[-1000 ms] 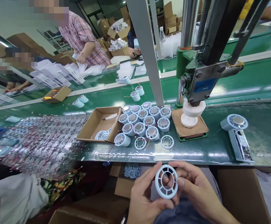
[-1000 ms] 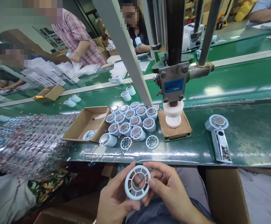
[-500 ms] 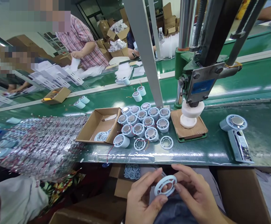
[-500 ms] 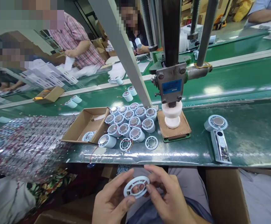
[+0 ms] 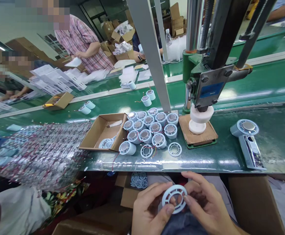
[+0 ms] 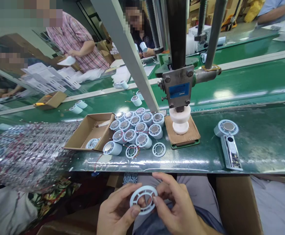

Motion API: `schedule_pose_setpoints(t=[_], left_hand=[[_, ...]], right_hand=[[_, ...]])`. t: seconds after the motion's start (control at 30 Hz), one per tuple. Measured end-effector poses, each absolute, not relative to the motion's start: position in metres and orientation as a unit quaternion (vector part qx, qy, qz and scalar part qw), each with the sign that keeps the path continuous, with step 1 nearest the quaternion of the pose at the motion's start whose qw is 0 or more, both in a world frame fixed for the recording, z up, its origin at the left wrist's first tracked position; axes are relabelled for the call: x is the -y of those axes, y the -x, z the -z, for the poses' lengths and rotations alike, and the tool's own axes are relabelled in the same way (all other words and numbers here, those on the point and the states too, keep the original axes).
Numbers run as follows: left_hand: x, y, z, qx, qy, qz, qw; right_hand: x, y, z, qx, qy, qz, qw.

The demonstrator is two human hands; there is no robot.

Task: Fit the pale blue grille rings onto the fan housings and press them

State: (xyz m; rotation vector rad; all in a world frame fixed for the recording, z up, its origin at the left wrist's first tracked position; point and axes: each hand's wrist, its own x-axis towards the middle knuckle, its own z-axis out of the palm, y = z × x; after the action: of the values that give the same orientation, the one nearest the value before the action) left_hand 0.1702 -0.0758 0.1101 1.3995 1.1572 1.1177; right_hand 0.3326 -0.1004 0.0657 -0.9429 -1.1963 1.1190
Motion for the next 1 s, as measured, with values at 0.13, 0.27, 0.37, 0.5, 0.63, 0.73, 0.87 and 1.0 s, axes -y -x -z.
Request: schedule_pose_setpoints(t=[0.13, 0.27, 0.37, 0.5, 0.63, 0.73, 0.87, 1.0], left_hand=[[0.077, -0.172, -0.111, -0.485, -0.548, -0.464, 0.499], [0.078, -0.171, -0.108, -0.522, -0.538, -0.444, 0.49], [0.076, -0.17, -0.104, -0.542, -0.544, -0.413, 0.489], [0.068, -0.172, -0.101, -0.548, -0.574, -0.375, 0.48], [0.059, -0.172, -0.097, -0.531, -0.558, -0.375, 0.517], [0.057, -0.166, -0.093, -0.534, -0.538, -0.399, 0.515], [0.064, -0.154, -0.087, -0.497, -0.603, -0.406, 0.474], [0.071, -0.148, -0.078, -0.441, -0.764, -0.35, 0.314]], right_hand=[[0.098, -0.333, -0.07, 0.542, 0.418, -0.45, 0.573], [0.096, -0.336, -0.075, 0.627, 0.458, -0.289, 0.561], [0.095, -0.336, -0.077, 0.694, 0.457, -0.167, 0.531], [0.095, -0.332, -0.076, 0.754, 0.397, -0.168, 0.495], [0.098, -0.328, -0.07, 0.71, 0.443, -0.234, 0.494], [0.101, -0.325, -0.064, 0.633, 0.458, -0.36, 0.51], [0.099, -0.323, -0.063, 0.466, 0.465, -0.552, 0.513], [0.09, -0.327, -0.071, 0.313, 0.449, -0.663, 0.511]])
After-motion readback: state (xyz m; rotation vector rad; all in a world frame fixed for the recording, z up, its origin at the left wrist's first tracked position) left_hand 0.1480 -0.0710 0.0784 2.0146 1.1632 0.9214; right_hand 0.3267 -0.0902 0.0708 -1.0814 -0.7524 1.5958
